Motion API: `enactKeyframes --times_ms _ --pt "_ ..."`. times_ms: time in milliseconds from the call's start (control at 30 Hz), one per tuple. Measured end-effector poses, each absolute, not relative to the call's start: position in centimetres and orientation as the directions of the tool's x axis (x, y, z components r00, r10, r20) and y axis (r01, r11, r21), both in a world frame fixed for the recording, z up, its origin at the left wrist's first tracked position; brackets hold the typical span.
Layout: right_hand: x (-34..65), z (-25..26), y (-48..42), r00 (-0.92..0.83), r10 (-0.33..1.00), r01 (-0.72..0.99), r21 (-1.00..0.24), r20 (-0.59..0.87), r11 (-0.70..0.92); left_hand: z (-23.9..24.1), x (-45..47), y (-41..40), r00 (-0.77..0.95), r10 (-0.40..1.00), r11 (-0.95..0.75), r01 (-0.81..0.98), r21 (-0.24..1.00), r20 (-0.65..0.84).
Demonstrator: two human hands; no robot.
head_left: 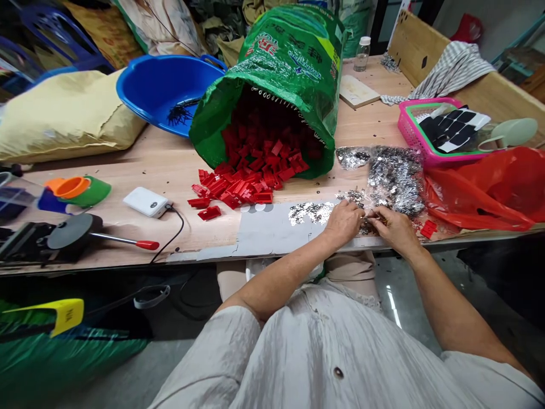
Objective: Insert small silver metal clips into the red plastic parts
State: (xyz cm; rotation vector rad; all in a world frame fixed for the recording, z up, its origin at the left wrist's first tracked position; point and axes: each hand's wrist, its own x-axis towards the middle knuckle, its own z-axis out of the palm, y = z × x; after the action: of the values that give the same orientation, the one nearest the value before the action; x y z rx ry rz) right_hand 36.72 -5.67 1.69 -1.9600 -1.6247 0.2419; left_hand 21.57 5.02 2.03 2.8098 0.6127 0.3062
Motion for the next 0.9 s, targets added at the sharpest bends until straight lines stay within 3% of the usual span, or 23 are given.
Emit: enactKeyframes --times_ms 133,333,633,767,900 --pt "36.7 1.8 -6.1 0.255 0.948 0.849 -0.514 0.191 -0.125 1.9 21.6 5.1 0.898 0.414 -0.894 0.370 0.251 0.150" --pt "36.8 1.7 -6.6 0.177 0.972 0.918 -0.381 0.154 -0.107 2.2 20.2 4.9 0.888 0.399 -0.915 0.367 0.170 0.229" --pt "36.6 1.7 -6.2 0.204 0.959 0.889 -0.447 0.198 -0.097 2.6 15.6 4.5 0.867 0.443 -0.896 0.421 0.140 0.229" --pt "36.1 1.5 -6.5 0.242 0.922 0.904 -0.416 0.301 -0.102 1.7 14.0 4.0 0.865 0.450 -0.893 0.431 0.133 0.222" --pt "36.5 0.9 -7.5 0.166 0.933 0.918 -0.396 0.320 -0.028 0.9 13.1 3.6 0.851 0.465 -0.885 0.449 0.122 0.244"
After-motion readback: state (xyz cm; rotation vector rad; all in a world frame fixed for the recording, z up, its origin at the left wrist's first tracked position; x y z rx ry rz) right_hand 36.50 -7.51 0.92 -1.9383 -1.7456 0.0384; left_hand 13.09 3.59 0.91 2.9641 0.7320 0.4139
